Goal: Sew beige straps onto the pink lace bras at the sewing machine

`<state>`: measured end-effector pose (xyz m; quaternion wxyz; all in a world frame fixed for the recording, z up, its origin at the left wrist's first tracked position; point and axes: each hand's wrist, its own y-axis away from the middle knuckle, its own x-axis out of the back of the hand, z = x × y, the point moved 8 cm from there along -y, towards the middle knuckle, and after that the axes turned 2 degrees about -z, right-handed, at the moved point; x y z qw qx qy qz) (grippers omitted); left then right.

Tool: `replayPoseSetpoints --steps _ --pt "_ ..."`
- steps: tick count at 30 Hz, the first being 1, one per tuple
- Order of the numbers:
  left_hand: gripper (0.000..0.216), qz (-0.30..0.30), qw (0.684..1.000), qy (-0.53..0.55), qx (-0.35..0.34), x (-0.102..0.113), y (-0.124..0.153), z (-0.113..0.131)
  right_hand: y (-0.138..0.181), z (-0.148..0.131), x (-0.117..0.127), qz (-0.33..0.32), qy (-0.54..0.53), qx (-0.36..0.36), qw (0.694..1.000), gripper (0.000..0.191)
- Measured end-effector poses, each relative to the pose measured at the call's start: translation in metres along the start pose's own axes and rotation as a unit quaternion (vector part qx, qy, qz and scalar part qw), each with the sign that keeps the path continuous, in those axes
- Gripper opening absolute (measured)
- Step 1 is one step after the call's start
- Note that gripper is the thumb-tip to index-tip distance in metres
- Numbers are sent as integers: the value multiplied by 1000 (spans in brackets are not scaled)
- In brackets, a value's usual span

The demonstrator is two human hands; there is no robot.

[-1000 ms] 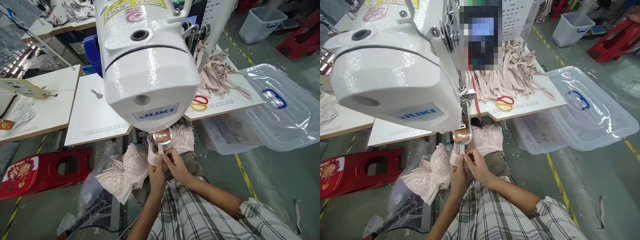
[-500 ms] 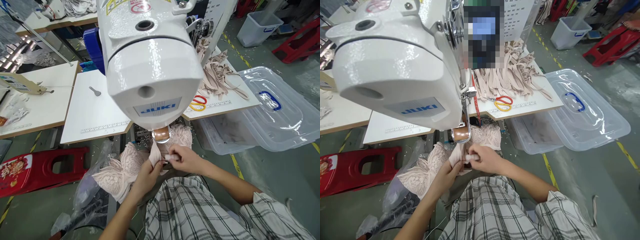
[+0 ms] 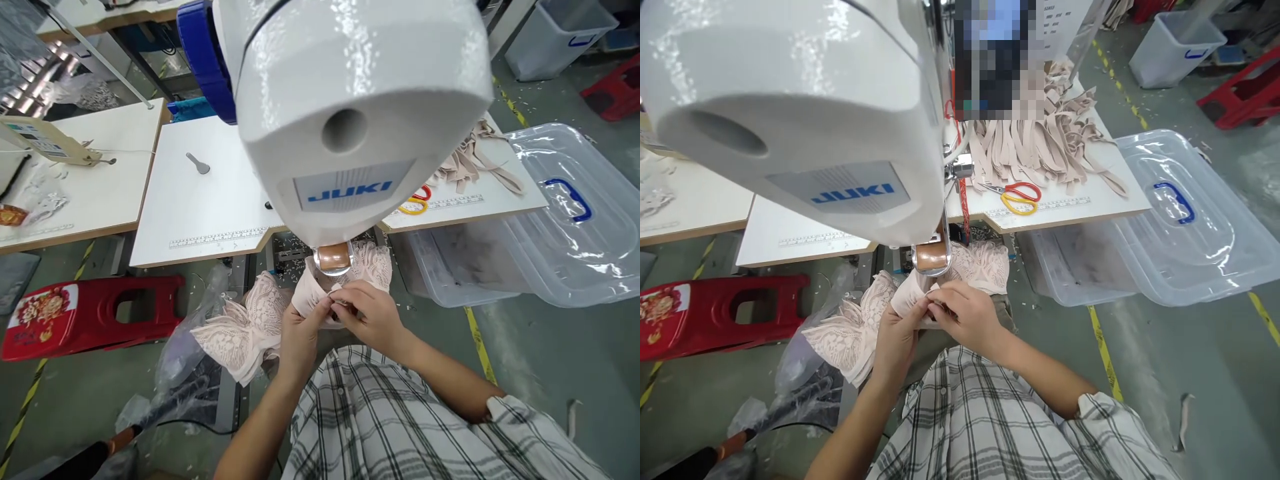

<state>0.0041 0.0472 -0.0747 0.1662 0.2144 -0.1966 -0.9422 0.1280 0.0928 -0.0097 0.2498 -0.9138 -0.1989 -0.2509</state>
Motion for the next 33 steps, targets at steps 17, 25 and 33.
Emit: replayPoseSetpoints --steps 17,25,33 --pt "16 -19 966 -222 -132 -9 6 26 -10 23 -3 -146 -52 -62 986 10" --pt "22 -64 971 -226 -51 -16 -7 17 -5 31 -5 -166 -58 -96 980 12" --pt "29 -26 951 -304 -58 -9 -8 19 0 38 -4 -132 -65 -136 980 11"
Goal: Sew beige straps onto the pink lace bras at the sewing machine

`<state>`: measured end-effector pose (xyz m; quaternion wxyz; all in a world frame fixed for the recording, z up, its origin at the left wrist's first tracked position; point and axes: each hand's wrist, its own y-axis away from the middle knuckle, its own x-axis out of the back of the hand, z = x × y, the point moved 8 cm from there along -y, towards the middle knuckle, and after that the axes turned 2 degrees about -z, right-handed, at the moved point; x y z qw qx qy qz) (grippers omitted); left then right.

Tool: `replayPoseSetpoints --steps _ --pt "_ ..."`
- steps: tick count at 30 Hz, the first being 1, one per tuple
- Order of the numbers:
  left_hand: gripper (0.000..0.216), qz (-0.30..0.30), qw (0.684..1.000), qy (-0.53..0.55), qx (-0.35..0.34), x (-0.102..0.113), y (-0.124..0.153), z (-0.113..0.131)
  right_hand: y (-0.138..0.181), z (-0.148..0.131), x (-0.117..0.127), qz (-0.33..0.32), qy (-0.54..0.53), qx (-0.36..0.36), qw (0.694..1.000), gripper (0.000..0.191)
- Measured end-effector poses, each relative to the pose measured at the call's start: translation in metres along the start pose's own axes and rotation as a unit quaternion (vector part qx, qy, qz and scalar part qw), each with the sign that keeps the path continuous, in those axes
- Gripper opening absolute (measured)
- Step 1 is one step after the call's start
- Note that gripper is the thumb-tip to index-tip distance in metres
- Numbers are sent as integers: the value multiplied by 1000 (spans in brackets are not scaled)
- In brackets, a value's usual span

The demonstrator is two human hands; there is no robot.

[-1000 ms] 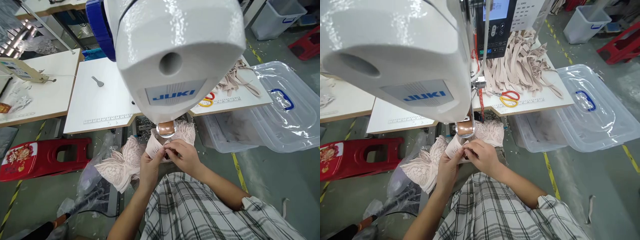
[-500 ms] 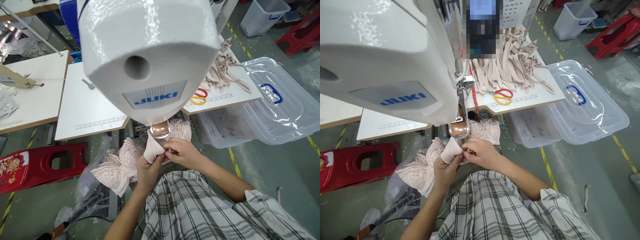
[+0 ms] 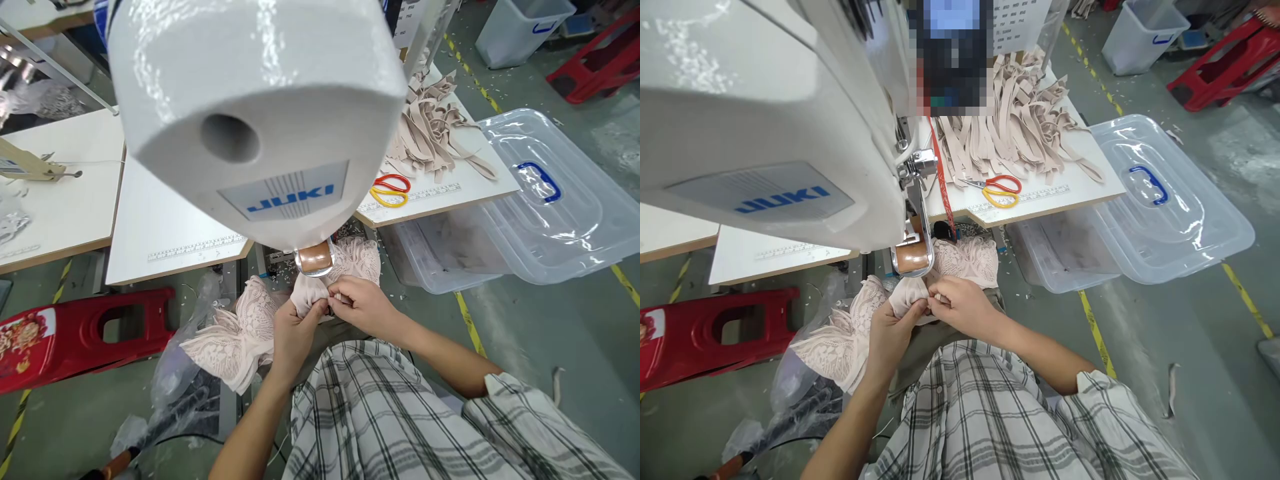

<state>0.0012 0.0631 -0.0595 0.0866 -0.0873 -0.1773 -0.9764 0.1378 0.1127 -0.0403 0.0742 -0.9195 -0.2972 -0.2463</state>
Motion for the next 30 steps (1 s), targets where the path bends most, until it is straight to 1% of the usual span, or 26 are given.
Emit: replayPoseSetpoints --steps 3,6,8,10,12,15,19,23,27,30 --pt "30 12 1000 -19 -17 4 -1 2 -2 7 4 -11 -57 -31 998 14" --pt "30 -19 1000 -18 -12 4 -3 2 -1 12 11 -8 -92 -59 994 16" --pt "29 -46 999 -10 -4 2 -3 2 0 12 16 -5 -89 -64 994 11" --pt "29 -72 997 -9 1 0 -3 3 1 8 17 -12 -79 -59 995 6" --pt "30 -87 996 -18 -1 -2 -2 7 2 4 17 -22 -62 -52 996 8" --pt "29 -87 995 -41 -14 -1 0 14 1 -1 17 -39 -35 -33 998 12" --pt "29 -87 994 -64 -25 0 3 21 0 -7 17 -57 3 -3 998 11" --pt "29 -85 994 -73 -16 0 6 21 1 -10 16 -75 21 16 997 11" --pt "28 -86 992 -81 -33 -4 7 22 2 -14 15 -71 44 50 995 13" --pt "27 -86 992 -89 -35 -6 6 21 1 -13 14 -78 50 44 995 8"
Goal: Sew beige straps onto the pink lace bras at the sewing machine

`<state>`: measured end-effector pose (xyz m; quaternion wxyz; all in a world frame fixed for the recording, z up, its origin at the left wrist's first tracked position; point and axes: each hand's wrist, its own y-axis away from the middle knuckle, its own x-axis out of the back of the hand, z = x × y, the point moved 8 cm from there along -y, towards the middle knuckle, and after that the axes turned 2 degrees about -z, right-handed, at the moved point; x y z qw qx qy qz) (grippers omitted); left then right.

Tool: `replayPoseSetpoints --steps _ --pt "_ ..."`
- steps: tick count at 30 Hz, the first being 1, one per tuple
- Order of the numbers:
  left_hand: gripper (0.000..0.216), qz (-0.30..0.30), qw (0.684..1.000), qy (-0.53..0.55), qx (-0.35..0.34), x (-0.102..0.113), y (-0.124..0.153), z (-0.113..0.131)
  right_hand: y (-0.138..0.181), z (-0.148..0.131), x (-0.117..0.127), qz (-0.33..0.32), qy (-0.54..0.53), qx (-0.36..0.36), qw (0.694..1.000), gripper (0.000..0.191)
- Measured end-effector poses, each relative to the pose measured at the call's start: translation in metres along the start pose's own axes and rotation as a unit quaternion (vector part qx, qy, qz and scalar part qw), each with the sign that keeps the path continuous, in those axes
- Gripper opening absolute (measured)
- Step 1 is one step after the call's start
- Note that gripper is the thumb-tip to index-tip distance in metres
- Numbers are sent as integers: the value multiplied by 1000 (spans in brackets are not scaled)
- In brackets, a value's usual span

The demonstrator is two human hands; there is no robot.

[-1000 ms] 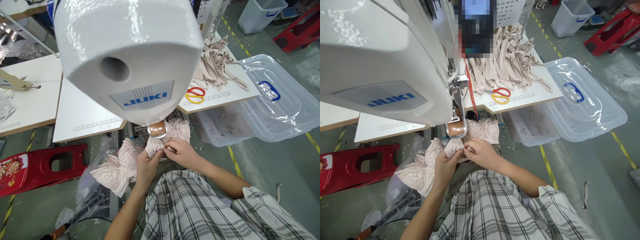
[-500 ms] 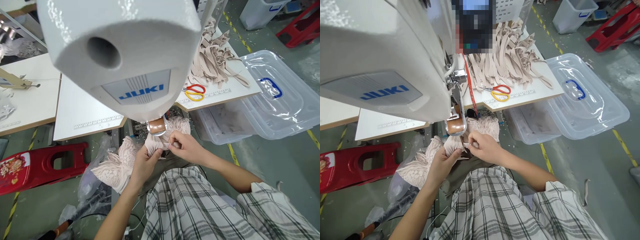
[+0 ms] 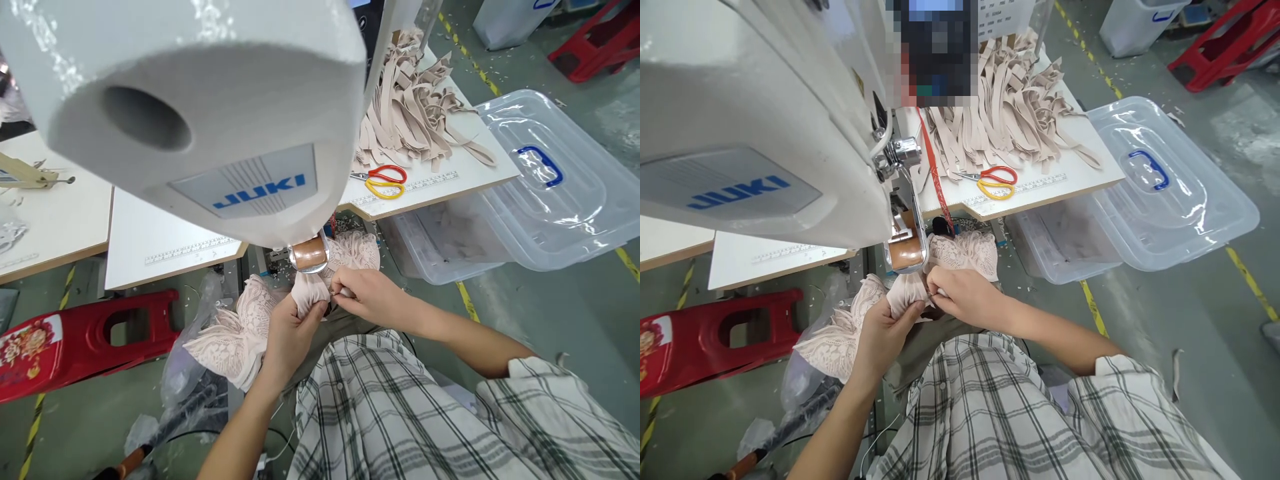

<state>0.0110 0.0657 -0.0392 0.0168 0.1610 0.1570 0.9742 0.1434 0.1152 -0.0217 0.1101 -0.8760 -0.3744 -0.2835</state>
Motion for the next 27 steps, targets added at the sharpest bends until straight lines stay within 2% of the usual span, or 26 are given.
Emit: replayPoseSetpoints --steps 4,9,14,22,27 --pt "27 24 1000 5 4 4 -1 -1 -2 5 3 -14 -31 -36 999 11" --pt "23 58 998 0 -26 7 1 8 -7 9 7 -27 -58 -62 996 12" --pt "21 86 996 -1 -23 10 4 9 -11 9 6 -32 -90 -66 993 7" --pt "28 50 998 43 16 13 2 -2 -13 9 9 15 -112 -64 992 8" --pt "27 41 998 30 21 11 3 -1 -14 7 7 10 -118 -63 991 9"
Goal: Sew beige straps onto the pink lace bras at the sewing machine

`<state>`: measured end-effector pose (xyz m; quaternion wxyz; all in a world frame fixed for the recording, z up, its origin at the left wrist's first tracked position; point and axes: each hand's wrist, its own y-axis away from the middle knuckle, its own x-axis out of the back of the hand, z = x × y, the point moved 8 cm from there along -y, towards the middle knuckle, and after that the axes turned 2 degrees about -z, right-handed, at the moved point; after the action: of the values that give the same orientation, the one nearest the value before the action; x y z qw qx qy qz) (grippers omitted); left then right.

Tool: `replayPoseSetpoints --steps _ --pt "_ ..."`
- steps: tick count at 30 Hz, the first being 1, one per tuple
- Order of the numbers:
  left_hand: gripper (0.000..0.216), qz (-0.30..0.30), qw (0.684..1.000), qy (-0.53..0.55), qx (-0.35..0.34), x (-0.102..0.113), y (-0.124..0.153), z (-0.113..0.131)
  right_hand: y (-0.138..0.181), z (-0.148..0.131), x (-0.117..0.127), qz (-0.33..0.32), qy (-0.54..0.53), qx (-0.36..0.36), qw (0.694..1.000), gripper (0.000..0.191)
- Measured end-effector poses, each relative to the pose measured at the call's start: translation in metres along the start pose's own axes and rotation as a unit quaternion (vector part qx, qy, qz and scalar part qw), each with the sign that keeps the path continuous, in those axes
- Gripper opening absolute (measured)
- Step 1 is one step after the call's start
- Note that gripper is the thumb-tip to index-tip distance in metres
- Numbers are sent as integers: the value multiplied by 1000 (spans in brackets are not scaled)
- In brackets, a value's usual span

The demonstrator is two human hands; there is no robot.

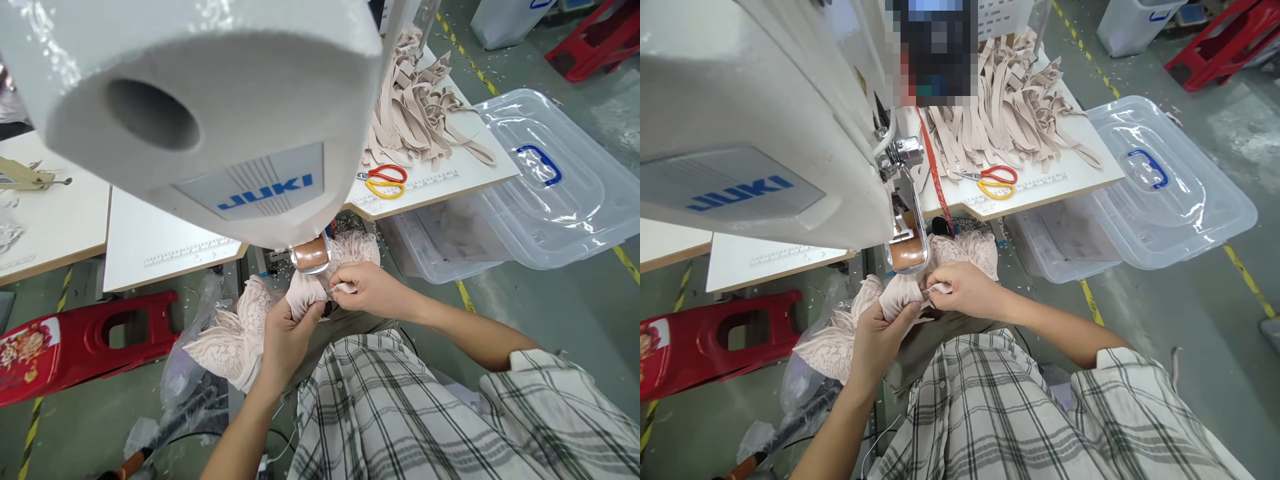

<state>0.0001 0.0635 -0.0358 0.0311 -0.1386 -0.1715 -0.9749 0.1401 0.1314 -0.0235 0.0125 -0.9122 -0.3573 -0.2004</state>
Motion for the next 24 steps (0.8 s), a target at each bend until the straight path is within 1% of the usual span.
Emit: replayPoseSetpoints --steps 3,7,9,12,16,19,21,24 --pt "26 -16 1000 6 4 -4 -2 1 -2 6 -4 -25 -47 -39 998 9" --pt "27 -31 998 41 21 -6 -8 0 -2 17 -10 -68 -139 -109 982 10" --pt "29 -43 996 73 33 -7 -11 -3 -2 18 -11 -73 -168 -122 975 13" --pt "31 -41 990 121 53 -7 -14 -11 0 21 -12 -78 -189 -141 969 15" --pt "33 -40 977 195 74 -12 -17 -24 2 21 -12 -67 -206 -137 967 14" --pt "34 -38 970 226 79 -17 -18 -27 3 20 -11 -58 -195 -128 971 14" --pt "32 -33 969 233 70 -18 -18 -22 3 18 -9 -44 -168 -118 978 16" --pt "30 -24 973 222 51 -17 -15 -8 1 11 -3 -28 -125 -92 987 16"
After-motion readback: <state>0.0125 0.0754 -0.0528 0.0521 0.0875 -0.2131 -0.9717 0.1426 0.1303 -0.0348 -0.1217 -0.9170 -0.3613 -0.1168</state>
